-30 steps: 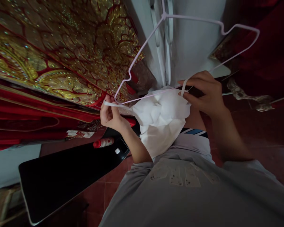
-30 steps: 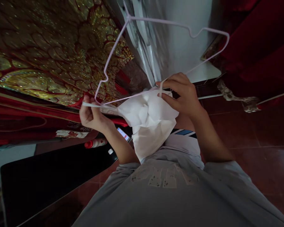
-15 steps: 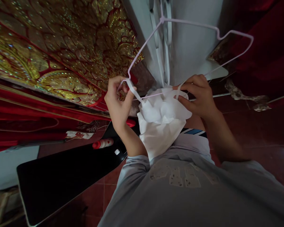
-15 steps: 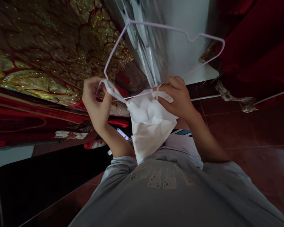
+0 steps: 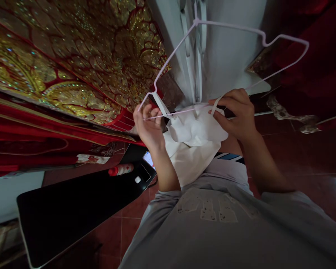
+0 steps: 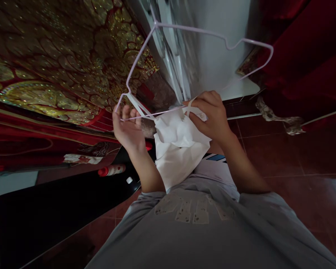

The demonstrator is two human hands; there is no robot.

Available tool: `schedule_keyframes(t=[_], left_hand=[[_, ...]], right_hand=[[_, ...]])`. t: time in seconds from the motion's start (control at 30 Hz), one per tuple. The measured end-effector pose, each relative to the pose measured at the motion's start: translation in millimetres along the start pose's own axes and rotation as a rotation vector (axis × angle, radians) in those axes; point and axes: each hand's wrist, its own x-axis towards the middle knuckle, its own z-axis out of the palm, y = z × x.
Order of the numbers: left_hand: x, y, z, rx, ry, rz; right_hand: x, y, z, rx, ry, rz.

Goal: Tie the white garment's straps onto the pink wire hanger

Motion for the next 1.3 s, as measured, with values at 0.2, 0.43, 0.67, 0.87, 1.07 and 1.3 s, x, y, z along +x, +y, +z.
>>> schedule_keyframes(t=[0.2,0.43,0.67,0.87,1.07,1.3], left_hand=[[-24,-13,14.9,-0.123,-0.074,-0.069],[-18,-10,18.2,-0.096,-0.040,0.105],[-22,-18,20.5,-0.119,-0.032,0.065],[-21,-15,21.7,0.031,0.023,0.055],[-19,-16,20.1,0.003,0.007,0.055],[-18,-13,20.3,0.021,-0.007,0.068]], right_hand=[[1,-5,-7,0.079,0.063,-0.014],[15,62,-41,0.210,0.730,-0.093],[27,74,-52,0.164,0.630,0.009],[44,59,-49,0.304,0.578,0.031],[56,47,-54,0.178,0.401,0.034],[60,33,-54,0.076,0.283,0.063]])
